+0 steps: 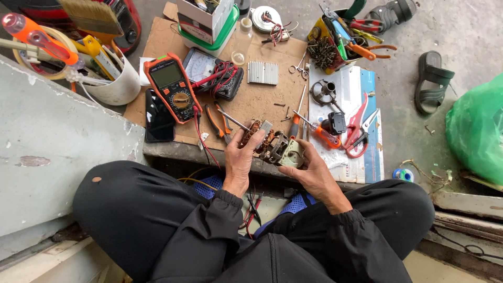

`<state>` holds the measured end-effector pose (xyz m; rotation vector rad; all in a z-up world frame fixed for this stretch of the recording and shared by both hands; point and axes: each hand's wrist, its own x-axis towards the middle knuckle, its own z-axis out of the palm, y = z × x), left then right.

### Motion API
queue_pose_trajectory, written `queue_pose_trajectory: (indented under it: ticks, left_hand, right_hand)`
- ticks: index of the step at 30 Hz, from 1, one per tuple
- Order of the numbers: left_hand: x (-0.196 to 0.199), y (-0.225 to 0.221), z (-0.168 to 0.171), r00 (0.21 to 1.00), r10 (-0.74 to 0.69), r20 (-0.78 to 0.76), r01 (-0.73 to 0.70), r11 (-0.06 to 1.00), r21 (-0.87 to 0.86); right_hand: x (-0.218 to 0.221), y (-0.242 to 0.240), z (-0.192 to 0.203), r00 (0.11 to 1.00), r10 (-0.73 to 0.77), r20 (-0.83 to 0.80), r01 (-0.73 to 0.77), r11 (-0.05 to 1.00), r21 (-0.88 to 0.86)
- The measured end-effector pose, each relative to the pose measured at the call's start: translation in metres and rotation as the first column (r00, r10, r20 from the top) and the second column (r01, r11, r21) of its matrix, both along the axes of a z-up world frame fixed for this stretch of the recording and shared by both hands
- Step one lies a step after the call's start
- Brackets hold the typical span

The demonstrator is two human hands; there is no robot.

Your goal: Finalizing the assembly of a small electric motor by adjusting the stator and rotor components using hand tools.

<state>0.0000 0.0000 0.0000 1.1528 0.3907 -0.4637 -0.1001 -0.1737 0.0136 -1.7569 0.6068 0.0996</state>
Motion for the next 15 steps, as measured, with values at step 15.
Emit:
queue_pose_trajectory:
  ticks: [15]
  left_hand:
    - [-0.001,0.000,0.002,0.998,-0.024,0.052,0.020,0.998,0.063]
  right_hand:
    - [0.006,0.012,0.028,0.976,0.070,-0.205,-0.135,0.937,-0.323]
